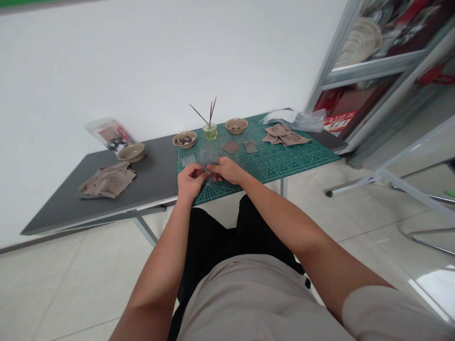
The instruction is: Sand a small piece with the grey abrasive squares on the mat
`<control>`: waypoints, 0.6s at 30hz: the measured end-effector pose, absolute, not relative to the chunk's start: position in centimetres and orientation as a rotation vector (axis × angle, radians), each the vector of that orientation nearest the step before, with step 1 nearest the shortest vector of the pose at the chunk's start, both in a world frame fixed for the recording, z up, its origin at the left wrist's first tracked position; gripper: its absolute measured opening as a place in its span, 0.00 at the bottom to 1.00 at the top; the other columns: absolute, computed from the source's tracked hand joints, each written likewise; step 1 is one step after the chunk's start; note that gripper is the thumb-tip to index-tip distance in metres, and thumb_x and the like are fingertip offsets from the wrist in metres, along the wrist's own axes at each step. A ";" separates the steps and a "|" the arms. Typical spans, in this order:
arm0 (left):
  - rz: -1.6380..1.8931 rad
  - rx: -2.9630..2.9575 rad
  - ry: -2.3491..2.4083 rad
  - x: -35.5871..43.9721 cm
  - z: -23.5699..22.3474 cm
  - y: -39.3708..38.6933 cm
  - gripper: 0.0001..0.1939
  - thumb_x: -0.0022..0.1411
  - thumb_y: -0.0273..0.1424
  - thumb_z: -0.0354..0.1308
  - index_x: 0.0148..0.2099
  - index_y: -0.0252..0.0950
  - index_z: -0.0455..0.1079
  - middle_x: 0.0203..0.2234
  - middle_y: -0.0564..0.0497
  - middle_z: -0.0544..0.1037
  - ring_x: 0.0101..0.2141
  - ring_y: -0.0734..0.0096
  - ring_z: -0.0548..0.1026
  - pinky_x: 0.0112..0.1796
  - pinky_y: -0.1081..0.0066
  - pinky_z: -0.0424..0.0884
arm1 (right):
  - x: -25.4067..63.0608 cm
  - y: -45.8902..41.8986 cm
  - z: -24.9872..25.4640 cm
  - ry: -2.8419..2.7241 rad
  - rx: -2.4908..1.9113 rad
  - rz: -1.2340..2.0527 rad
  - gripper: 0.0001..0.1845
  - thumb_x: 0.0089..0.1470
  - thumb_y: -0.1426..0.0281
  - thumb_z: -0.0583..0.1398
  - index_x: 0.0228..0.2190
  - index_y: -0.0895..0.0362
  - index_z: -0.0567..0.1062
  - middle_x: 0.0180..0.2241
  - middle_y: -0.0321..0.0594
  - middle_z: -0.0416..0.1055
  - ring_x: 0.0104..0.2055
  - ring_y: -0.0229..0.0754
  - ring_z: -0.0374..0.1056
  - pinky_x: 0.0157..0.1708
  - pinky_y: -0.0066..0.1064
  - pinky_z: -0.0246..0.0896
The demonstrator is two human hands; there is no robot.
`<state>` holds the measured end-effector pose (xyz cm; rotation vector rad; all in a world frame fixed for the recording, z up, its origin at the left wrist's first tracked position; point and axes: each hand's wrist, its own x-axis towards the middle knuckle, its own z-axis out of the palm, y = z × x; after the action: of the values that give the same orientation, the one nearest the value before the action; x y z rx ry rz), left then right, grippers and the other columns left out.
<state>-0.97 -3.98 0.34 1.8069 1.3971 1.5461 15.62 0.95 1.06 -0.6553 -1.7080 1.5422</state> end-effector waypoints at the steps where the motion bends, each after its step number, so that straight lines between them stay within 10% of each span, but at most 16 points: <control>1: 1.544 1.801 1.415 -1.0 0.2 -4.0 0.05 0.48 0.28 0.66 0.28 0.37 0.72 0.21 0.56 0.72 0.25 0.74 0.67 0.29 0.73 0.63 | 15.6 1.0 1.0 -1.702 -0.647 1.552 0.28 0.52 0.47 0.65 0.23 0.61 0.74 0.16 0.34 0.68 0.17 0.31 0.61 0.15 0.22 0.54; 18: 1.492 1.745 1.547 -0.7 0.6 -4.1 0.12 0.45 0.31 0.66 0.21 0.36 0.65 0.16 0.59 0.64 0.21 0.77 0.60 0.25 0.74 0.56 | 15.3 0.5 1.4 -1.665 -0.752 1.514 0.25 0.51 0.53 0.68 0.20 0.59 0.67 0.13 0.29 0.61 0.13 0.28 0.53 0.12 0.21 0.46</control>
<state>-0.67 -4.10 0.62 1.7455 1.5467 1.4918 15.34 0.48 1.37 -0.7522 -1.6654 1.5141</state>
